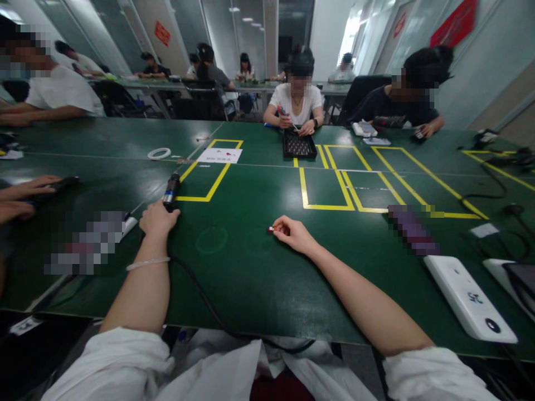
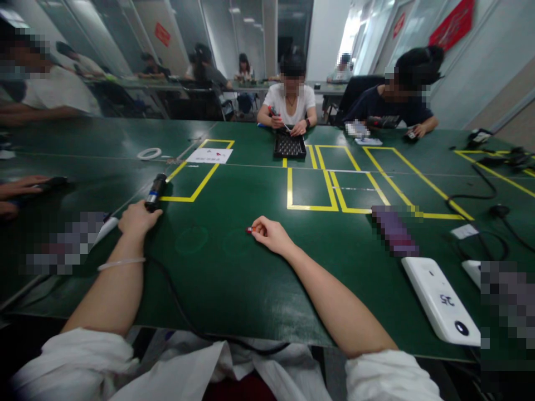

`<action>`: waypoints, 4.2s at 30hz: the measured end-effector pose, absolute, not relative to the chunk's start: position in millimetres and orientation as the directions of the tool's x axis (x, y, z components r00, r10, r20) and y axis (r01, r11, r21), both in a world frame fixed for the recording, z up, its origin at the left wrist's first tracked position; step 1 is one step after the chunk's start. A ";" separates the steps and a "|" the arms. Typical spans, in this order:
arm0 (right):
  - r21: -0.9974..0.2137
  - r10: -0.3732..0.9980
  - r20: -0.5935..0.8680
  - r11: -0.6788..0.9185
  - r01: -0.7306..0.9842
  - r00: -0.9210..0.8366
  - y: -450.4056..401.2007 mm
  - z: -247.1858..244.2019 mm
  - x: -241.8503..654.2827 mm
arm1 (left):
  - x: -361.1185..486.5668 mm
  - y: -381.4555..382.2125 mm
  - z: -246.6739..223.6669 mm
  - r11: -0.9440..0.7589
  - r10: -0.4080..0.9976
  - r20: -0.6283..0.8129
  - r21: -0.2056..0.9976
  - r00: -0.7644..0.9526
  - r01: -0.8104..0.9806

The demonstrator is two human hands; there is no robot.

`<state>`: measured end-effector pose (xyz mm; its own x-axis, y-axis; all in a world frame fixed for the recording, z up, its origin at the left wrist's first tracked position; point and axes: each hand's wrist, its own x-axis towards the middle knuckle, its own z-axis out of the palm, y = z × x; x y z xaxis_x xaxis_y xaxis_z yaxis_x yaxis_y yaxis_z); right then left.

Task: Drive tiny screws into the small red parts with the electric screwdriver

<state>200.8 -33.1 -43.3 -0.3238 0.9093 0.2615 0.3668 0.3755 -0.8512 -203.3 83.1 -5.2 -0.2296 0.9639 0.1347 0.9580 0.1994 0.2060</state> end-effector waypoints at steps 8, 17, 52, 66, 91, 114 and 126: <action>-0.852 0.911 0.261 0.373 0.368 -0.320 -33.0 -44.3 199.3 | -184.9 79.3 -1.4 0.300 0.935 0.125 0.219 -0.332 0.928; -0.854 0.909 0.265 0.376 0.360 -0.322 -33.4 -44.6 198.9 | -124.8 66.5 -11.6 -0.001 0.978 0.208 0.158 -0.032 0.987; -0.692 0.866 0.344 0.495 0.526 -0.362 -35.4 -45.6 194.9 | 5.1 -17.0 -14.9 -0.669 0.742 0.211 0.181 0.636 0.721; -0.710 0.858 0.354 0.505 0.491 -0.371 -34.4 -45.9 191.5 | 5.3 -17.6 -14.6 -0.658 0.752 0.191 0.171 0.631 0.733; -0.709 0.899 0.328 0.437 0.554 -0.291 -34.6 -47.0 202.4 | -0.6 -7.0 -12.8 -0.602 0.798 0.127 0.205 0.589 0.772; -0.690 0.897 0.331 0.441 0.573 -0.292 -33.0 -46.9 203.3 | -143.6 85.0 -21.5 -0.098 0.995 0.019 0.171 0.096 0.980; -0.690 0.899 0.327 0.438 0.576 -0.291 -33.4 -46.9 203.7 | -195.7 101.4 -23.4 0.040 0.999 0.012 0.178 -0.043 0.983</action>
<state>203.7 -33.4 -46.9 -0.2908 0.8990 0.3275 0.5760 0.4378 -0.6903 -195.7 101.4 -23.4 -0.0428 0.9990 0.0125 0.9832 0.0399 0.1780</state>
